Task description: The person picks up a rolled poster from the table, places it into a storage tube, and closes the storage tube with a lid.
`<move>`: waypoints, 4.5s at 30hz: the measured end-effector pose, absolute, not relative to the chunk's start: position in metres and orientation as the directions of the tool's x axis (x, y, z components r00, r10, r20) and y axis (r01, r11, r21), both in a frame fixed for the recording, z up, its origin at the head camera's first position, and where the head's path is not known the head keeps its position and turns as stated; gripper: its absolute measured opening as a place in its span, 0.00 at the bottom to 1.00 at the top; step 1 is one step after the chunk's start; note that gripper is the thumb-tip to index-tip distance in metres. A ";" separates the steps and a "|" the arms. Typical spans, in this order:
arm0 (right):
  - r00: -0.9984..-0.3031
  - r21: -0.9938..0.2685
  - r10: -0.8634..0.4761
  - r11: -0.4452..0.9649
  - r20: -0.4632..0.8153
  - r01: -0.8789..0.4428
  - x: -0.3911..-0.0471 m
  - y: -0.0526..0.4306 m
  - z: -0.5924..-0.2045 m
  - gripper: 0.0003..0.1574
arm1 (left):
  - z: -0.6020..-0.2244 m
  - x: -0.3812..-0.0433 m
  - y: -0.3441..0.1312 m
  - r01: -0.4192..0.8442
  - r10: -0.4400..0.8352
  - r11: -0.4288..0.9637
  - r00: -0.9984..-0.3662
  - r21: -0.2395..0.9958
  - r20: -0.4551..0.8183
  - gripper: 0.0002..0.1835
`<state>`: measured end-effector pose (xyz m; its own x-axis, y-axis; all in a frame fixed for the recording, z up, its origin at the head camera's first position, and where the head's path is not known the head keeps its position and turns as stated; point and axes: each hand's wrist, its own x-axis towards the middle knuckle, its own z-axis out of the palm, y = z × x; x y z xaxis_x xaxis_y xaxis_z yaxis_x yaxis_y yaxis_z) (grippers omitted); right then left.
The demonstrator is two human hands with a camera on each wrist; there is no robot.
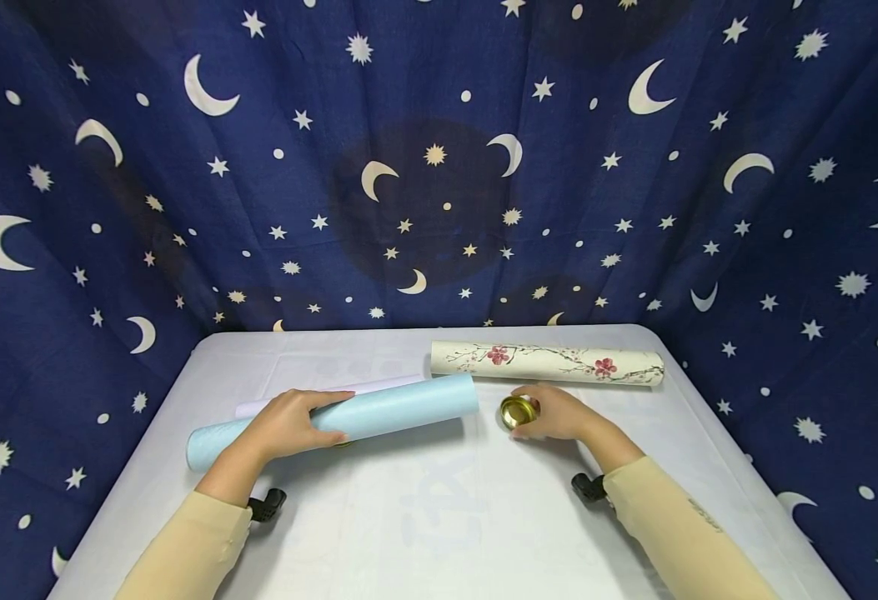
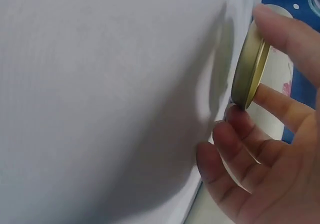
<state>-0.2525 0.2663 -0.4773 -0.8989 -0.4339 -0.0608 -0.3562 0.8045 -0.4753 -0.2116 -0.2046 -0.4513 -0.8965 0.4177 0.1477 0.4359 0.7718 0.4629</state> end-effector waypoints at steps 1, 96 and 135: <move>-0.897 -0.474 -0.440 0.802 -0.054 -0.364 -0.252 0.267 -0.476 0.48 | -0.452 -0.212 -0.205 0.439 0.419 0.772 -0.895 0.460 0.151 0.37; -0.783 -0.778 -0.620 0.471 0.042 -0.415 -0.250 0.237 -0.437 0.46 | -0.450 -0.211 -0.202 0.477 0.452 0.726 -0.874 0.496 0.179 0.35; -0.765 -0.811 -0.643 0.428 0.036 -0.398 -0.250 0.230 -0.436 0.48 | -0.451 -0.211 -0.203 0.475 0.464 0.705 -0.871 0.526 0.164 0.36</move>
